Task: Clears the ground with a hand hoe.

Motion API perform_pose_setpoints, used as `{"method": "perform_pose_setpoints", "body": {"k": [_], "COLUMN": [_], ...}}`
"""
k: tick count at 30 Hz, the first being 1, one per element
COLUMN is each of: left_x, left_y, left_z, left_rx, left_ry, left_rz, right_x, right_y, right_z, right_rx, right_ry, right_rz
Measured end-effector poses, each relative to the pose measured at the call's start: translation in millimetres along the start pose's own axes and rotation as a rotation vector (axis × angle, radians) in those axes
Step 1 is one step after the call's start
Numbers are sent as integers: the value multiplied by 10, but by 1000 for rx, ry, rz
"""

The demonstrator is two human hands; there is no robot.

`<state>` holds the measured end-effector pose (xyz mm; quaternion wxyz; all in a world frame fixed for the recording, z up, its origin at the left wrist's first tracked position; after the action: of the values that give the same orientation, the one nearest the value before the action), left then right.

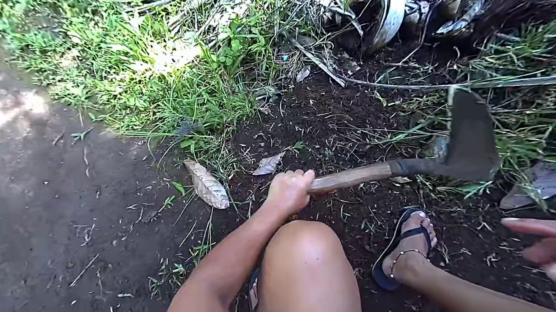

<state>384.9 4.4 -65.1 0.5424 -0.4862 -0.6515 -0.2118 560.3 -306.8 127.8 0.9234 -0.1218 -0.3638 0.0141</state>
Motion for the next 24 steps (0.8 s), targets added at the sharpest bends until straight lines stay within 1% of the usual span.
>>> {"method": "perform_pose_setpoints", "body": {"k": [1,2,3,4,5,6,7,8,9,11,13,14,16,18,19,21,22,23,24], "left_x": [45,39,-16,-116,-258,-401,-513,-552,-551,-606,-760,-799,-763,-608,-516,-302,-195,-99,-32], "left_y": [74,109,78,-46,-277,-608,-951,-1179,-1221,-1196,-1168,-1124,-1011,-803,-658,-335,-183,-50,50], "left_z": [77,262,556,934,1348,1706,1948,2065,2038,1704,1353,1188,833,476,334,114,39,16,69], "left_rx": [-32,-18,66,229,468,725,943,1075,1129,1143,1108,1062,890,642,505,233,126,54,16], "left_ry": [23,42,61,76,77,60,31,27,21,-35,-102,-119,-115,-97,-71,-21,2,19,34], "left_rz": [-52,-91,-96,-59,18,98,155,188,200,240,267,287,334,333,297,166,102,50,9], "right_x": [10,25,41,53,59,56,51,44,57,62,86,98,86,47,23,-6,-6,5,21], "right_y": [4,5,4,-1,-14,-39,-66,-91,-113,-179,-196,-184,-163,-130,-112,-79,-69,-61,-58], "right_z": [-20,-36,-48,-53,-52,-50,-44,-36,-32,-33,-12,7,33,43,45,36,21,0,-24], "right_rx": [-12,-17,-17,-11,-3,7,13,15,13,10,25,38,58,62,55,30,15,0,-13], "right_ry": [-2,2,8,15,23,28,30,33,29,27,17,17,21,27,28,21,11,-1,-10], "right_rz": [-7,-8,-9,-9,-13,-16,-17,-19,-29,-33,-45,-55,-50,-24,-12,0,1,0,-8]}}
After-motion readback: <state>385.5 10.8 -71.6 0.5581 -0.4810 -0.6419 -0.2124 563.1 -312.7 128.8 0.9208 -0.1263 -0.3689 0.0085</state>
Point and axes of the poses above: each hand's wrist, its own y-axis towards the middle knuckle, its own x-axis out of the back of the hand, z = x × y, the point moved 3 cm from there along y, towards the middle knuckle, and after that the axes turned 7 degrees about x, right-handed, at the moved point
